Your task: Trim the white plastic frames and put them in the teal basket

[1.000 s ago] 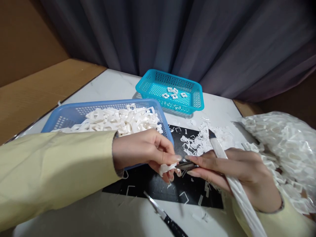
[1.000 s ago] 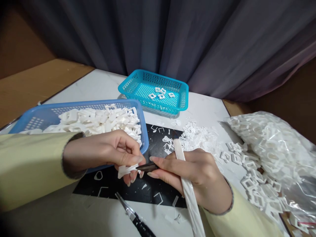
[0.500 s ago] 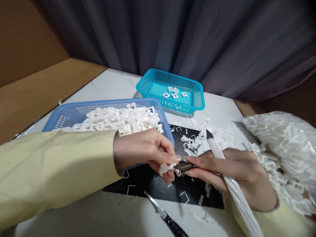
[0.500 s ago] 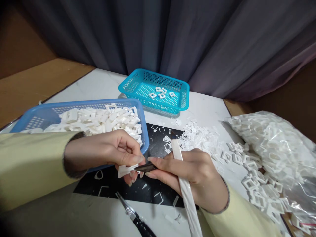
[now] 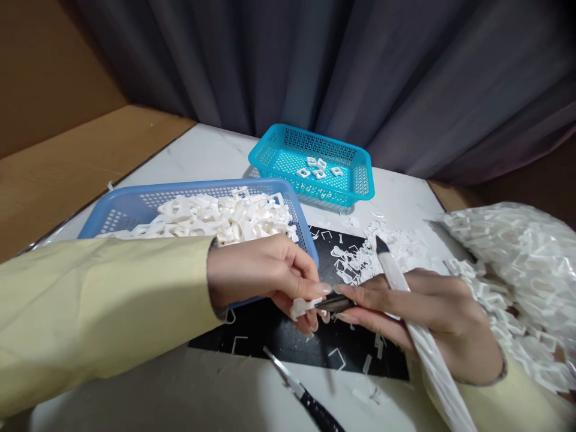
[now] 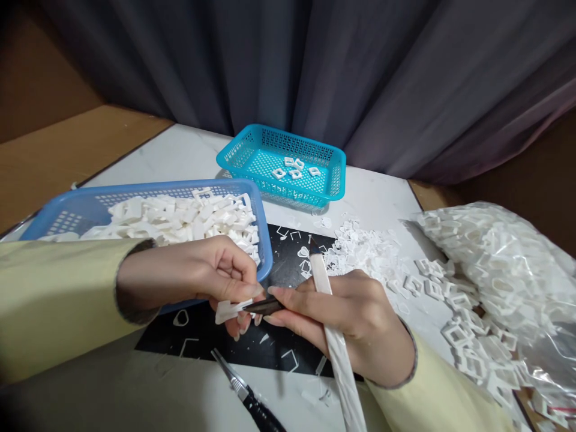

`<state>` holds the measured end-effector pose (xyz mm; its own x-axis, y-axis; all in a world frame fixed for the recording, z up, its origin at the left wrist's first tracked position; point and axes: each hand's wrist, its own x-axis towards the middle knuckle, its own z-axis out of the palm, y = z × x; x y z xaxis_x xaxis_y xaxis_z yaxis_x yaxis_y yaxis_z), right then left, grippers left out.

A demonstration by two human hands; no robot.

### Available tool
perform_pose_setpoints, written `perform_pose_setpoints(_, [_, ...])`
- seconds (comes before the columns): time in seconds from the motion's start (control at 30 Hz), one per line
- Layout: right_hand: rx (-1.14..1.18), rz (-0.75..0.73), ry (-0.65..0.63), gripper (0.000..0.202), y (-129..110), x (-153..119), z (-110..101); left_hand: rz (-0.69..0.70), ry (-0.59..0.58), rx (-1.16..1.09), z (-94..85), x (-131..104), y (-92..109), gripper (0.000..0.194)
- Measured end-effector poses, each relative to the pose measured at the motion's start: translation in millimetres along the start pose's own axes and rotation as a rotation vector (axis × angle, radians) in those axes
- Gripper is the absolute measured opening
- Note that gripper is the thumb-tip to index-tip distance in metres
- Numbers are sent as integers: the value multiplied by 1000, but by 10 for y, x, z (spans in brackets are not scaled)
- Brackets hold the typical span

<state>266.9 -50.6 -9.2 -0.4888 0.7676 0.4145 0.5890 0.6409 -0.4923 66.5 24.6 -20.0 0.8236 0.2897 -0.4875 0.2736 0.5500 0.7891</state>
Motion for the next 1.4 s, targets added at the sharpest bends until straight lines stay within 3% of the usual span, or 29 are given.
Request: perform_pose_setpoints(1.4, [-198,-27,41,20,-29,-98,106,-7,43,-65,-24,26,-36,12])
